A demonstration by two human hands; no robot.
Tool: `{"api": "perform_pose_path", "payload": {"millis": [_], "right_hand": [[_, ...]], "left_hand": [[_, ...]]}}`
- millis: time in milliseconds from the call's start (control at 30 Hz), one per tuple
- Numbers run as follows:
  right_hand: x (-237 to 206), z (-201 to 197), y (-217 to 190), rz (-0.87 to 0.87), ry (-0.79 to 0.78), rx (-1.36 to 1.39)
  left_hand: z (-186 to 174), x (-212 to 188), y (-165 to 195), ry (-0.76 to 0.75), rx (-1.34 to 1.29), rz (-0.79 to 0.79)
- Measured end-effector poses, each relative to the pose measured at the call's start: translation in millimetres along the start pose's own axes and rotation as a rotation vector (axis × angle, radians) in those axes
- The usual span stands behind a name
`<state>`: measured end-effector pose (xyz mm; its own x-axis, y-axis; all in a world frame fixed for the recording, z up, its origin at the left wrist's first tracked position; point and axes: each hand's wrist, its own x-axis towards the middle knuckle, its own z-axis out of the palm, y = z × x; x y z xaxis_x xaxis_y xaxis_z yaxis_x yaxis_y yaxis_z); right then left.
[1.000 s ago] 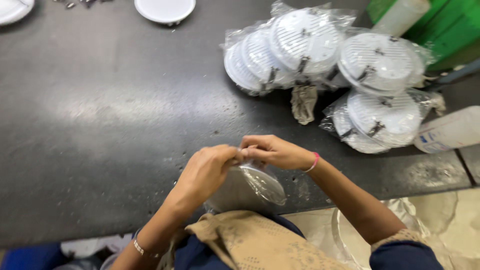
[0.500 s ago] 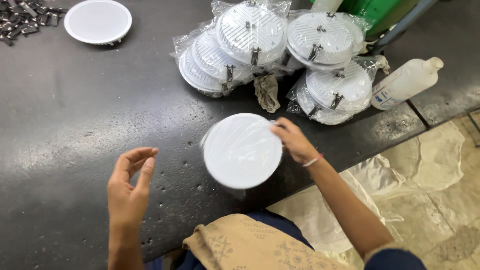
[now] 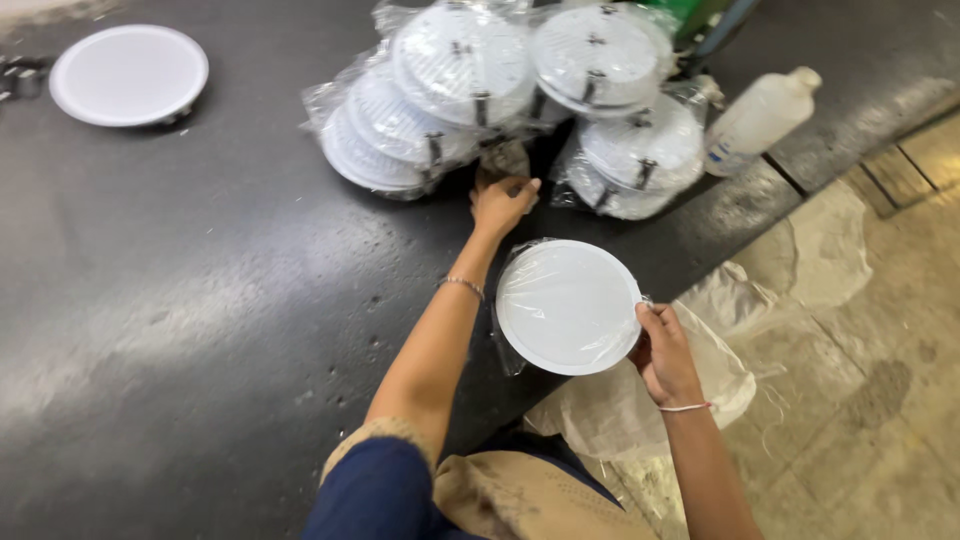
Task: The person sits at a workbench and packs round LED panel lights one at a time into clear plastic bags, pulling bags from a sack below the bench, wrapping each panel and stacking the wrapped panels on the bench.
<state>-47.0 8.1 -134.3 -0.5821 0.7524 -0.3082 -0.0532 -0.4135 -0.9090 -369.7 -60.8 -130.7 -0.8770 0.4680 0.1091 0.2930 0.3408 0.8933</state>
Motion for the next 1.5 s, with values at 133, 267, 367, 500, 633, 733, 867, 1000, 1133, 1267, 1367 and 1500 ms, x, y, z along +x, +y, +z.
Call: {"api": "perform_pose_path", "payload": {"millis": [133, 267, 367, 500, 633, 733, 867, 1000, 1133, 1267, 1367, 1500], "right_hand": [[-10.1, 6.0, 0.8, -0.042, 0.085, 0.021], [22.0, 39.5, 14.7, -0.100, -0.029, 0.160], [56.7, 88.7, 23.7, -0.103, -0.026, 0.260], [86.5, 145.4, 15.4, 0.005, -0.034, 0.176], [92.4, 121.7, 7.6, -0.116, -0.258, -0.281], [85.6, 60.1, 6.8, -0.010, -0.355, -0.190], [50.5, -61.4, 1.0, -0.174, -0.265, -0.658], [-21.9, -175.9, -4.7, 0.045, -0.050, -0.214], [-59.0, -251.0, 10.3, 0.154, 0.282, -0.177], [-60.7, -289.0, 46.3, 0.071, 0.271, -0.319], [-42.5, -290.2, 74.0, -0.020, 0.220, -0.626], [-2.0, -262.3, 89.3, -0.183, 0.009, -0.957]], "left_hand": [[-6.2, 9.1, 8.4, -0.089, -0.066, 0.066], [-56.7, -36.0, -11.2, 0.063, 0.136, 0.288], [-98.3, -74.7, -13.0, 0.096, 0.159, 0.345], [-113.0, -112.4, 5.6, 0.141, -0.049, 0.225], [-72.8, -127.0, 35.9, 0.062, 0.011, 0.321], [-18.6, -136.0, 54.0, -0.193, -0.057, 0.227], [68.4, -154.1, 59.0, -0.556, -0.042, 0.251], [167.1, -137.9, 66.5, -0.801, -0.238, 0.372], [244.8, -82.8, 88.8, -0.426, 0.033, 0.484], [274.6, -70.3, 98.4, -0.406, -0.016, 0.271], [290.3, -119.5, 83.7, -0.487, -0.007, 0.337], [266.4, -196.5, 52.5, -0.815, 0.073, 0.479]]}}
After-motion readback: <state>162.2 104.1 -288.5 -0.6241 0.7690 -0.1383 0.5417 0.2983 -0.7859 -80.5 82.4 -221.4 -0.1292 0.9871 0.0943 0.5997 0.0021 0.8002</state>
